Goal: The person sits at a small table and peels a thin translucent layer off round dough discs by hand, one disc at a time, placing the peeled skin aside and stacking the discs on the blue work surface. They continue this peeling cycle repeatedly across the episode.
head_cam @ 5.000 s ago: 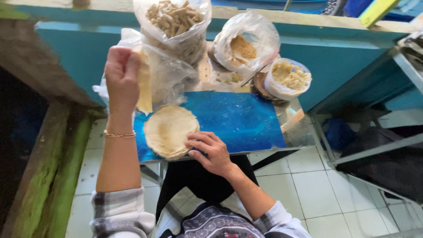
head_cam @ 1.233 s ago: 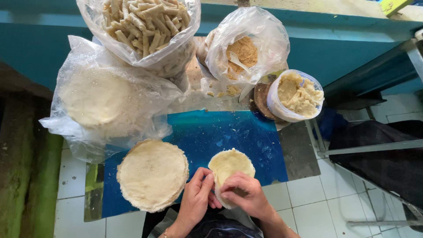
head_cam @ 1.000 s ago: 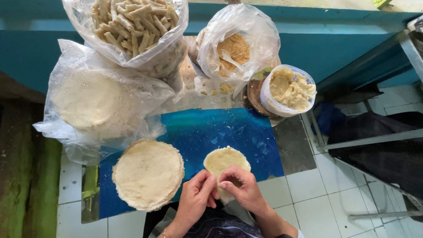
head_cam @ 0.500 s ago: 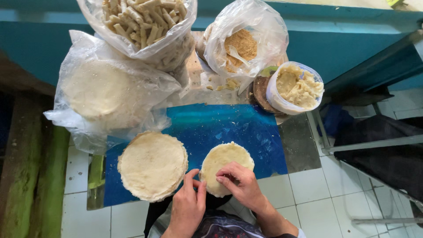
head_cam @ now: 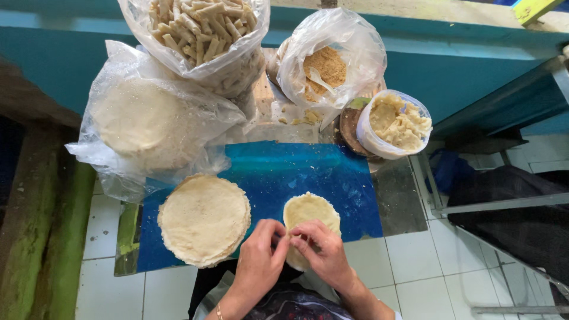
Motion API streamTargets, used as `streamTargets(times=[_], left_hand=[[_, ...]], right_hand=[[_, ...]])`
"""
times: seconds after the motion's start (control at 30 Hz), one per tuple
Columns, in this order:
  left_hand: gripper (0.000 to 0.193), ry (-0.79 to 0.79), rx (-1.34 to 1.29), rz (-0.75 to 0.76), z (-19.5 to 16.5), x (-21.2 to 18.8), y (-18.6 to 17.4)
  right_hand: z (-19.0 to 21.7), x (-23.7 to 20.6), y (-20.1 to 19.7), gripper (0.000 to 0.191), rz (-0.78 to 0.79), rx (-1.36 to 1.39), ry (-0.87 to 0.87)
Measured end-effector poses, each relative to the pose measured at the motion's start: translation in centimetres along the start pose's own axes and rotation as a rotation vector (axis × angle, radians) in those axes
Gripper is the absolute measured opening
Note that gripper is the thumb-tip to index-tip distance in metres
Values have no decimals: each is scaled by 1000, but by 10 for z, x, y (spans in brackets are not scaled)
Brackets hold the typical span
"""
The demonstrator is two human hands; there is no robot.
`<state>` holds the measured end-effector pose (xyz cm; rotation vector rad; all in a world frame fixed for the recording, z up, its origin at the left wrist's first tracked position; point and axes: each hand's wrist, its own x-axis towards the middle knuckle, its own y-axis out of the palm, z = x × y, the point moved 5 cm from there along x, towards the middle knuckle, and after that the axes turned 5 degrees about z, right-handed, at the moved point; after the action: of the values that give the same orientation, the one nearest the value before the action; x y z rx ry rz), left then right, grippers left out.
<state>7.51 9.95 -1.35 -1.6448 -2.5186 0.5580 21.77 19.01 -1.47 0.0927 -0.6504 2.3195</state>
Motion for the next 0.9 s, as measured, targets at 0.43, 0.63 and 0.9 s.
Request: streamTargets(times=[0.43,0.63,0.9], left_hand=[[9,-101,-938,251,37,1,33],[11,-67,-862,240,37,3,37],[15,33,-613,116,19,1,32]], right_hand=[[-21,-15,-1,24,41,541,187],[-29,-19,-8,13,29,556,265],[-34,-32,-12,9,-99,359,251]])
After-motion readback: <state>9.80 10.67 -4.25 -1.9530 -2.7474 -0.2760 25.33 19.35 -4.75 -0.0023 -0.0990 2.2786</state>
